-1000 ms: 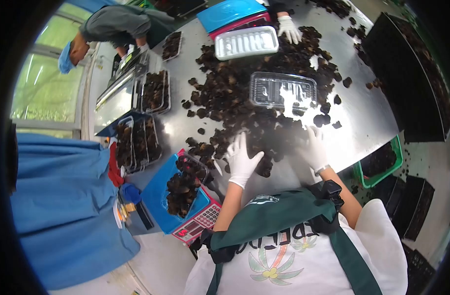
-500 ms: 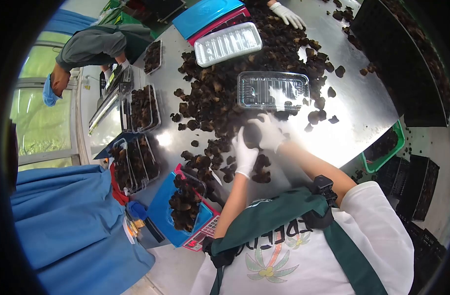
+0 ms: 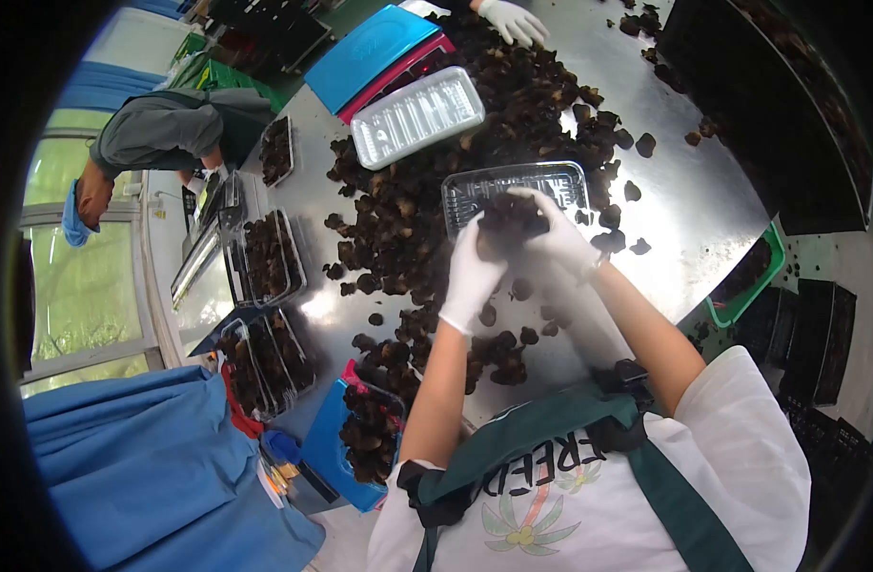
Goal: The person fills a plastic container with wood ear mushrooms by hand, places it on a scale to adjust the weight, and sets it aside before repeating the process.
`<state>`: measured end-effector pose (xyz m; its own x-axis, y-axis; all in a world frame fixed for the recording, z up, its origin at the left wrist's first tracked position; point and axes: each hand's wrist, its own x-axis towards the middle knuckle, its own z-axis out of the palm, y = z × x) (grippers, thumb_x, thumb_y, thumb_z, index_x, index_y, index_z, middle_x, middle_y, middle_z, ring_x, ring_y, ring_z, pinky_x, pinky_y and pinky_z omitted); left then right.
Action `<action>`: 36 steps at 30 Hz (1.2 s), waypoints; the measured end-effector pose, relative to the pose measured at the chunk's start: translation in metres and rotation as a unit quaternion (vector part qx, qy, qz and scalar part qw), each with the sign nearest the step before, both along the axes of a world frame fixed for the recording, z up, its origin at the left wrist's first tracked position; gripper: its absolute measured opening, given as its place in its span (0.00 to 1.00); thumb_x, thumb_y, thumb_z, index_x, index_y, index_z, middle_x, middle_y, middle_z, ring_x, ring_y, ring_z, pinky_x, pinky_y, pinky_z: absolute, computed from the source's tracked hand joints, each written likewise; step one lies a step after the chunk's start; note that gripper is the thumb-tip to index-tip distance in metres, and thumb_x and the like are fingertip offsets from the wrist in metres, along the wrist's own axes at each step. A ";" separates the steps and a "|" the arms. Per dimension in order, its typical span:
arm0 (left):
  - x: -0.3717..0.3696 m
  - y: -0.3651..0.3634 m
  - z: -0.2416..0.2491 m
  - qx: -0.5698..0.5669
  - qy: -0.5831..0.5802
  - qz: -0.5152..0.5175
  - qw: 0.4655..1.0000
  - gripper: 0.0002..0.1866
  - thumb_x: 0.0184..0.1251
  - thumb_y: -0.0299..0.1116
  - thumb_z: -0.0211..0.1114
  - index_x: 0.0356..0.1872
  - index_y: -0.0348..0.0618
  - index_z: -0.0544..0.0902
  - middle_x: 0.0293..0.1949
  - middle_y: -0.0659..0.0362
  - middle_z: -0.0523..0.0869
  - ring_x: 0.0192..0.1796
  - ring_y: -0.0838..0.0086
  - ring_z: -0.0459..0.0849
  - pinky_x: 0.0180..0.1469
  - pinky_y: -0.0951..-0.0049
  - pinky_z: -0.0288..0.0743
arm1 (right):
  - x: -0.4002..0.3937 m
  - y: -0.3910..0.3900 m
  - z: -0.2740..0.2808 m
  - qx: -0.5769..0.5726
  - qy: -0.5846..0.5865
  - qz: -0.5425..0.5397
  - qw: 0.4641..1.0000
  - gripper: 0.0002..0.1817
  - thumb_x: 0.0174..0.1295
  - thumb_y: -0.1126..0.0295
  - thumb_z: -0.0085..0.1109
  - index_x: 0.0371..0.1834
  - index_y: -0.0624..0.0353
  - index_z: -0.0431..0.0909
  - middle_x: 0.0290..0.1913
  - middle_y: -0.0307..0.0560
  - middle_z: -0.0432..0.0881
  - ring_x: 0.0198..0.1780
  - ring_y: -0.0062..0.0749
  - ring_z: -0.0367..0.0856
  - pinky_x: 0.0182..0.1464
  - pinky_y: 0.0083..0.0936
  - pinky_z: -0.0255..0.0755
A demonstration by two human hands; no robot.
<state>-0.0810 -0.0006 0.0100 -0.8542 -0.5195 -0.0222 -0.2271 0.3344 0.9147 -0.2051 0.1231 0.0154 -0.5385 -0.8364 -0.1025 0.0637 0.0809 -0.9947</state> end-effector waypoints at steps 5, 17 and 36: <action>-0.014 -0.036 0.001 -0.162 -0.015 0.045 0.986 0.32 0.46 0.27 0.66 0.58 0.43 0.71 0.61 0.45 0.66 0.65 0.54 0.65 0.65 0.67 0.62 | -0.042 0.015 -0.009 0.107 -0.057 -0.088 0.989 0.36 0.51 0.78 0.55 0.68 0.49 0.59 0.63 0.56 0.66 0.63 0.30 0.67 0.56 0.23 0.67; 0.000 -0.053 -0.052 -0.118 -0.107 0.157 0.975 0.09 0.62 0.29 0.57 0.40 0.38 0.79 0.31 0.46 0.83 0.35 0.56 0.82 0.41 0.65 0.75 | -0.064 0.050 -0.079 0.203 0.216 -0.212 0.931 0.13 0.54 0.71 0.57 0.44 0.58 0.75 0.36 0.47 0.72 0.37 0.34 0.73 0.44 0.27 0.70; 0.164 0.059 -0.063 0.375 -0.036 0.313 0.872 0.24 0.69 0.25 0.48 0.65 0.38 0.58 0.21 0.62 0.71 0.16 0.80 0.72 0.21 0.77 0.78 | 0.024 -0.111 -0.025 0.172 0.417 0.005 0.892 0.46 0.46 0.49 0.65 0.69 0.47 0.54 0.69 0.59 0.52 0.68 0.60 0.50 0.66 0.47 0.52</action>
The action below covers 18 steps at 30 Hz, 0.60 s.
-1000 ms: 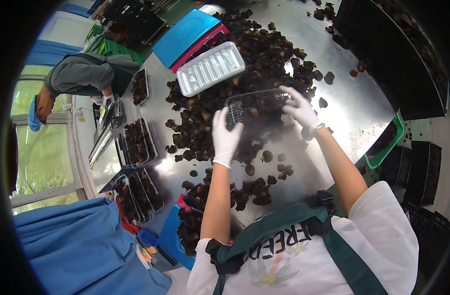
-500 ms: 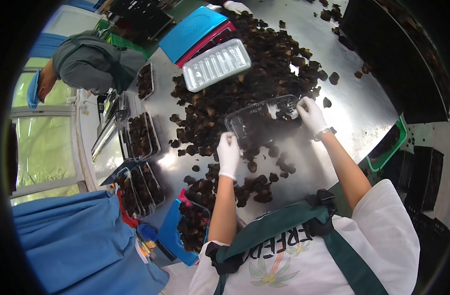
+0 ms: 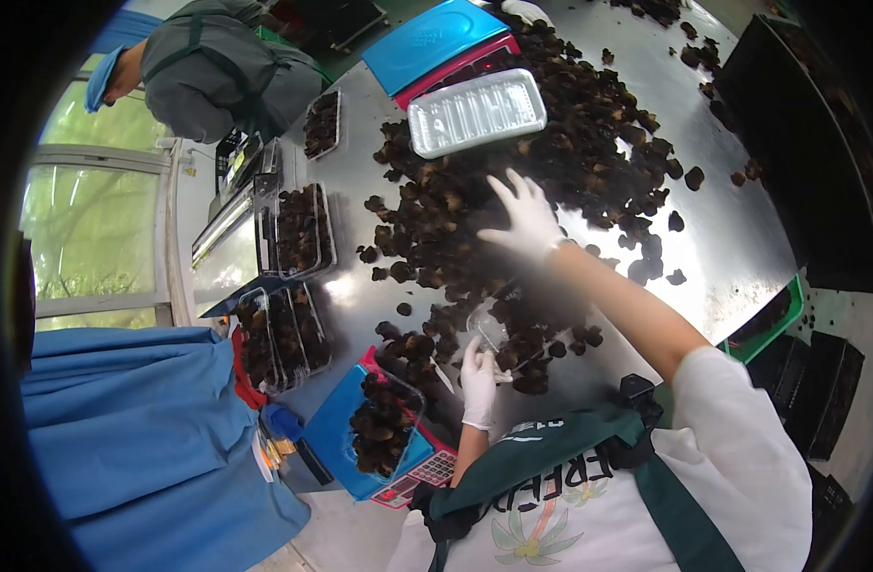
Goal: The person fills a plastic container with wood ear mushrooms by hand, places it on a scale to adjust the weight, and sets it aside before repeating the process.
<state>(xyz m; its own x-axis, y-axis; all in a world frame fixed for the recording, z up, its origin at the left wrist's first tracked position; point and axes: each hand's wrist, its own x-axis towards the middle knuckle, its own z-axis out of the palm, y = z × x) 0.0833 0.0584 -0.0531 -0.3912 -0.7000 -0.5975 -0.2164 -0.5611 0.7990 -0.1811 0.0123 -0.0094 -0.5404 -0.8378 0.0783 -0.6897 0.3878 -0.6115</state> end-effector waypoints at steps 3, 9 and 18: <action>-0.004 -0.001 0.003 0.010 -0.001 -0.005 1.000 0.23 0.69 0.25 0.48 0.64 0.37 0.59 0.21 0.62 0.70 0.16 0.81 0.72 0.20 0.78 0.78 | 0.010 -0.051 -0.013 0.097 0.076 -0.013 0.992 0.54 0.40 0.43 0.67 0.71 0.37 0.46 0.72 0.59 0.44 0.70 0.67 0.43 0.62 0.67 0.46; -0.004 -0.003 0.003 0.024 0.002 0.006 1.000 0.22 0.68 0.25 0.49 0.63 0.37 0.62 0.20 0.63 0.70 0.16 0.82 0.71 0.19 0.78 0.77 | 0.057 -0.028 -0.026 0.107 0.079 0.234 0.963 0.24 0.46 0.59 0.65 0.49 0.45 0.72 0.54 0.48 0.68 0.57 0.52 0.65 0.50 0.56 0.65; -0.008 -0.002 0.001 0.006 -0.005 -0.012 1.000 0.20 0.70 0.26 0.49 0.61 0.37 0.64 0.21 0.62 0.71 0.17 0.81 0.72 0.19 0.77 0.78 | -0.019 0.026 -0.013 -0.085 -0.149 0.097 0.980 0.11 0.45 0.81 0.58 0.33 0.59 0.73 0.35 0.47 0.75 0.41 0.39 0.76 0.47 0.25 0.69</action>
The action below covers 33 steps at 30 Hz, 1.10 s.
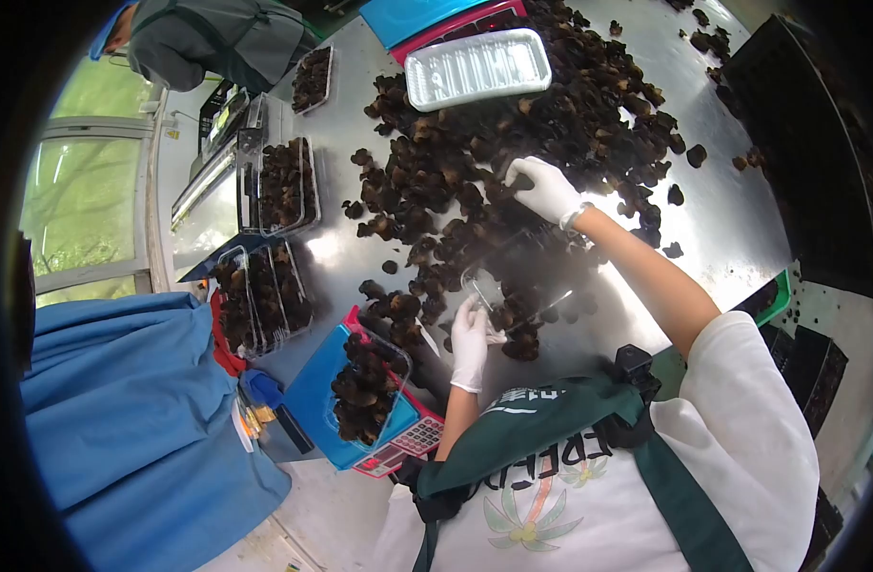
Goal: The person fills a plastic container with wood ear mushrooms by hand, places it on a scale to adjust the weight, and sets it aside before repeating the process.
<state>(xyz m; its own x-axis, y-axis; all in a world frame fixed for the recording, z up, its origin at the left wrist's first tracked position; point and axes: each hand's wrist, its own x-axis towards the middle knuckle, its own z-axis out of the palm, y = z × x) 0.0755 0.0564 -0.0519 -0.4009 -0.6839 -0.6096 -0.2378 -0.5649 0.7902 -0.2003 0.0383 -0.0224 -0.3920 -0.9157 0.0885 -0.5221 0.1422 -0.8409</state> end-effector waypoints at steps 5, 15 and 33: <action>0.000 0.002 -0.006 0.012 0.021 0.008 1.000 0.20 0.70 0.28 0.50 0.61 0.36 0.63 0.21 0.62 0.72 0.16 0.79 0.73 0.19 0.76 0.78 | 0.038 0.046 0.029 0.017 -0.009 0.087 0.996 0.13 0.47 0.79 0.61 0.39 0.59 0.75 0.44 0.45 0.76 0.42 0.34 0.75 0.50 0.25 0.69; 0.002 0.005 -0.006 0.030 0.026 0.017 0.999 0.22 0.70 0.27 0.49 0.63 0.35 0.60 0.22 0.60 0.72 0.17 0.78 0.75 0.18 0.76 0.78 | -0.005 0.082 0.011 0.078 -0.077 -0.149 0.983 0.12 0.56 0.72 0.54 0.43 0.58 0.81 0.41 0.46 0.82 0.44 0.32 0.80 0.48 0.25 0.71; 0.003 0.012 -0.003 -0.011 -0.004 -0.007 1.000 0.22 0.70 0.26 0.49 0.64 0.37 0.63 0.22 0.62 0.71 0.17 0.80 0.74 0.20 0.77 0.79 | -0.003 0.008 0.016 0.074 0.008 -0.008 0.997 0.10 0.43 0.81 0.53 0.28 0.57 0.81 0.39 0.44 0.78 0.45 0.35 0.77 0.53 0.27 0.68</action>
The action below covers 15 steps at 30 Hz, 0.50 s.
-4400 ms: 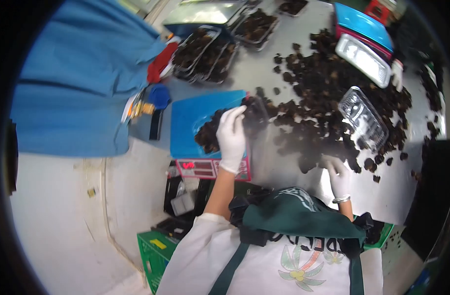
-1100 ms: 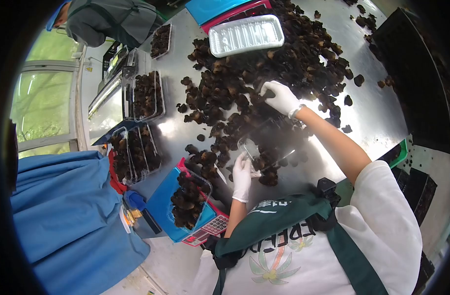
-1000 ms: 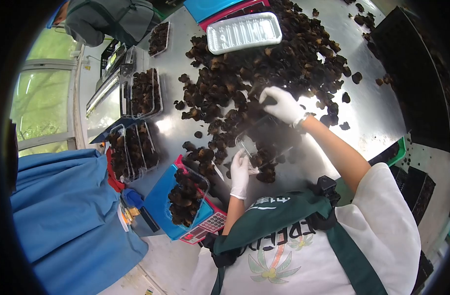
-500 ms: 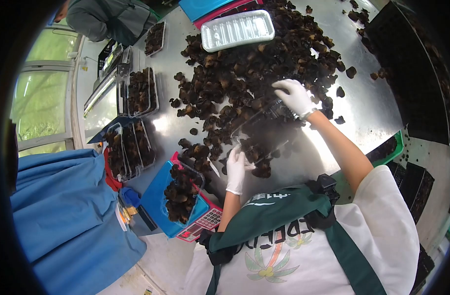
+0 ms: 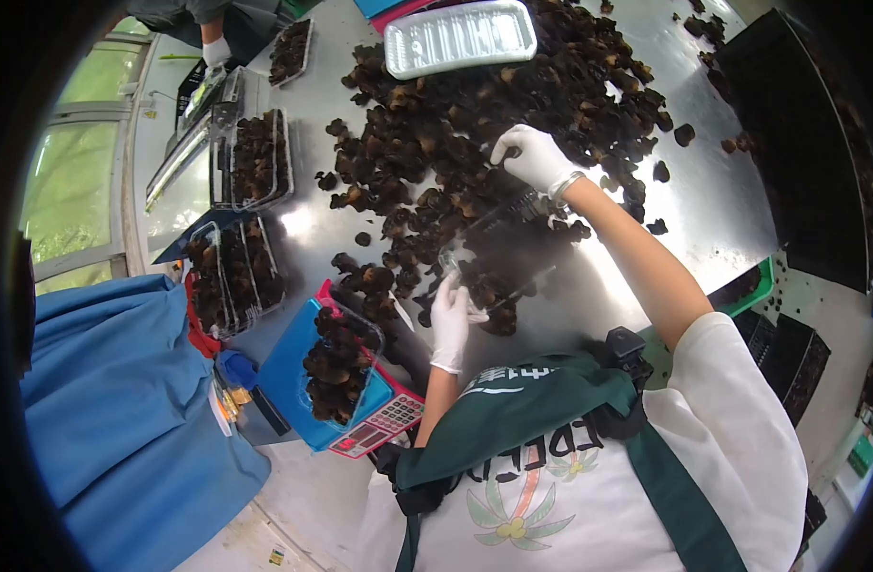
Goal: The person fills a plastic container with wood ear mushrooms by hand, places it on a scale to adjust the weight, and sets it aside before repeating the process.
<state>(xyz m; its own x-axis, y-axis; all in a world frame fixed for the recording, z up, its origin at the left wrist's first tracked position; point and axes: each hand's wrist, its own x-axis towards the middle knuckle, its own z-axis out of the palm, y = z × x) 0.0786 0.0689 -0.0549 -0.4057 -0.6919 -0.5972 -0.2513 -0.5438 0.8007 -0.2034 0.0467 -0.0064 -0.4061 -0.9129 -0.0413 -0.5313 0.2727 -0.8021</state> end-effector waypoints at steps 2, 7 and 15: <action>-0.002 -0.003 0.005 0.010 0.004 0.002 1.000 0.21 0.69 0.26 0.50 0.63 0.38 0.64 0.22 0.62 0.70 0.17 0.80 0.74 0.20 0.77 0.79 | -0.001 0.019 0.011 0.013 -0.084 0.036 0.996 0.09 0.47 0.79 0.55 0.30 0.56 0.81 0.43 0.44 0.78 0.48 0.33 0.76 0.55 0.27 0.67; -0.001 -0.006 0.004 0.016 0.006 -0.008 1.000 0.22 0.69 0.26 0.50 0.63 0.39 0.63 0.21 0.62 0.70 0.18 0.80 0.73 0.20 0.77 0.79 | -0.002 0.073 0.018 0.040 -0.085 0.042 0.995 0.12 0.56 0.71 0.56 0.42 0.56 0.82 0.53 0.46 0.76 0.47 0.28 0.78 0.48 0.23 0.72; -0.002 -0.010 0.002 0.038 -0.004 -0.008 0.999 0.21 0.69 0.26 0.49 0.63 0.37 0.63 0.20 0.62 0.71 0.16 0.80 0.73 0.19 0.76 0.79 | 0.000 0.128 -0.038 0.131 -0.004 -0.107 0.986 0.13 0.58 0.66 0.57 0.43 0.59 0.80 0.38 0.45 0.81 0.36 0.29 0.77 0.43 0.25 0.72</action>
